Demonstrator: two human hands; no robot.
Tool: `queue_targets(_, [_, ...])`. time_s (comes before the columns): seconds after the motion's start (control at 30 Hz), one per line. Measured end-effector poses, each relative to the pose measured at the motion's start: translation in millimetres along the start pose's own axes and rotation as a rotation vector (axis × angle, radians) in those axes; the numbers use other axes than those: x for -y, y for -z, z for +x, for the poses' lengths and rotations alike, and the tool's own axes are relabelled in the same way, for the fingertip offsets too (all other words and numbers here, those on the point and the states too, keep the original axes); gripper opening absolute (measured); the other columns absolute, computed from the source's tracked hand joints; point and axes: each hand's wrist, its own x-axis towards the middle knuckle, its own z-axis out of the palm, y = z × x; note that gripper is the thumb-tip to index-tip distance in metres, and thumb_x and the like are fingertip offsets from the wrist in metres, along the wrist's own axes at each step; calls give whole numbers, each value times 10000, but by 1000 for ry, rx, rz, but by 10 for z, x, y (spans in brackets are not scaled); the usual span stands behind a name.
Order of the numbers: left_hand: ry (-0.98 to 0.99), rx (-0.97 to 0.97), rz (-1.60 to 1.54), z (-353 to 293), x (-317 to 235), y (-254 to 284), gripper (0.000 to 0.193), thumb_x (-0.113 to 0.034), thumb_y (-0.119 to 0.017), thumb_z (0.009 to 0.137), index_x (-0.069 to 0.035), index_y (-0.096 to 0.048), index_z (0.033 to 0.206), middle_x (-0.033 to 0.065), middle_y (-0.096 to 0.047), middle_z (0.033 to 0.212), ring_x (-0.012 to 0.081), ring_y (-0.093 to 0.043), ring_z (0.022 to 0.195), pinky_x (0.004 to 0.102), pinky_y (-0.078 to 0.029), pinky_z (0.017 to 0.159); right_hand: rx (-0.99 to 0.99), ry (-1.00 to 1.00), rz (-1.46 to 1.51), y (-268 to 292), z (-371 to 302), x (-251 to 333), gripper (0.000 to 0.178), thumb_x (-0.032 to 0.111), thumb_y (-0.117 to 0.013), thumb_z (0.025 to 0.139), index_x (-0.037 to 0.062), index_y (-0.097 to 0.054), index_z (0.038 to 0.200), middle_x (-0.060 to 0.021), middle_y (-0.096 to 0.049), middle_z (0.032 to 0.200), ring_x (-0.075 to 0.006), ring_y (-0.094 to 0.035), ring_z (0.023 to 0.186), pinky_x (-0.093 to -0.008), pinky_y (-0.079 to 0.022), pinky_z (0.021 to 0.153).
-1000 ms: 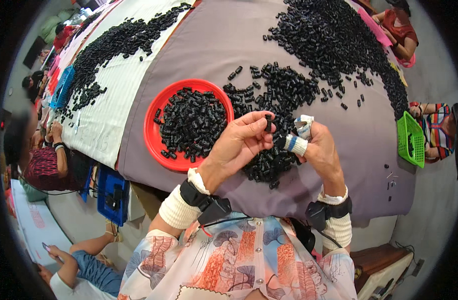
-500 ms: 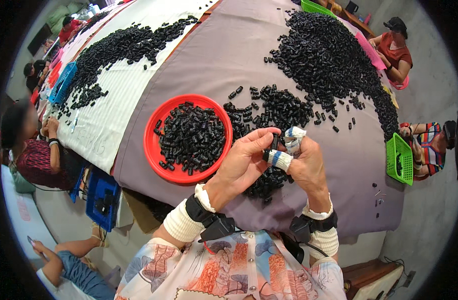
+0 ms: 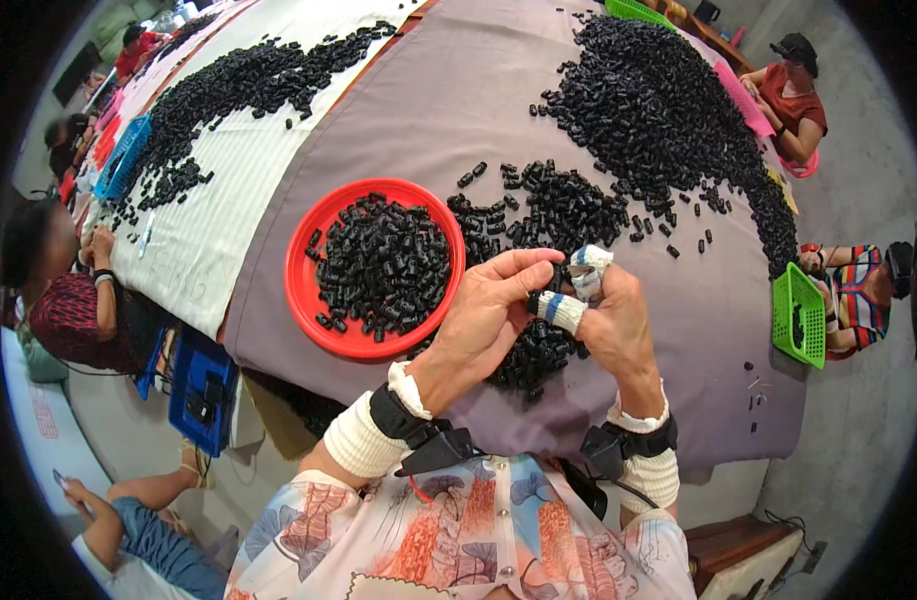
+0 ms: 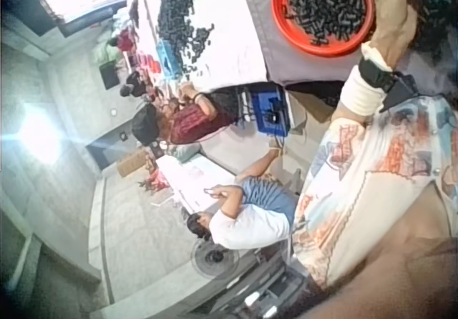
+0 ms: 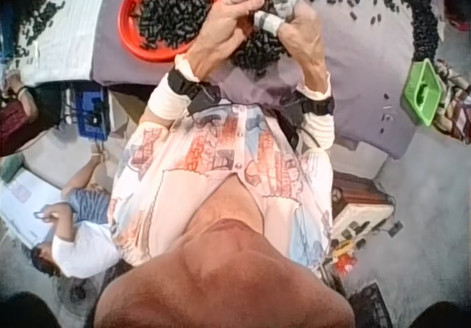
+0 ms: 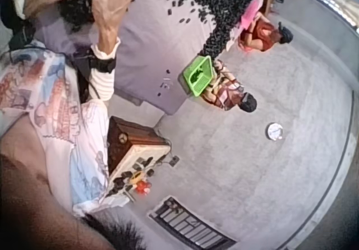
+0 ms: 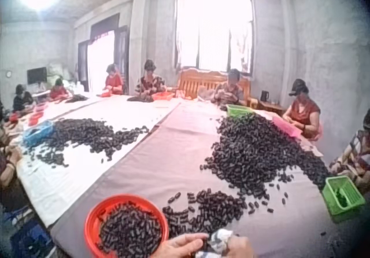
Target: Assembling small black tubes into a white fabric strip manually.
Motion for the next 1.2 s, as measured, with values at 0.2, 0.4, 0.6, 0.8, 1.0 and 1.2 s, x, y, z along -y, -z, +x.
queue_targets(0.2, [-15,13,16,3,-2,20,201,-103,-542,882,-2,-571,1053,63,-619,944,133,-597,844,269,-492,749,9,-28,2,5,6,6,259,115,-731,706,-7,-563,861,-31,-594,662,-66,-489,567,-236,-422,513])
queue_targets(0.4, [15,19,-4,23,16,125,206,-112,-551,875,-14,-565,1056,54,-611,943,122,-590,848,279,-486,761,-1,-74,21,-3,-25,-26,248,115,-727,716,-1,-566,864,-21,-583,659,-65,-492,578,-230,-424,518])
queue_targets(0.6, [26,36,-5,13,-25,69,220,-108,-540,881,-19,-552,1082,51,-606,949,121,-586,842,294,-485,775,1,-107,66,-3,-24,-19,235,129,-720,735,3,-563,855,10,-558,665,-48,-468,561,-211,-398,488])
queue_targets(0.8, [-10,100,-13,36,-8,113,228,-104,-539,881,-15,-548,1091,69,-608,948,125,-584,841,304,-485,790,8,-221,240,30,-56,14,230,144,-713,750,17,-555,858,23,-539,655,-24,-434,534,-185,-355,452])
queue_targets(1.0, [-22,128,-21,91,17,131,220,-104,-548,878,-12,-550,1077,71,-611,928,127,-583,824,304,-489,779,-58,-88,156,19,-78,-39,221,150,-702,754,12,-555,844,16,-549,650,-30,-450,548,-191,-365,469])
queue_targets(1.2, [0,96,-27,74,55,113,227,-111,-534,889,-6,-550,1089,58,-609,913,124,-580,829,300,-490,777,-55,-113,119,18,-85,-38,219,157,-697,751,-1,-590,859,0,-576,674,-62,-477,576,-234,-402,505])
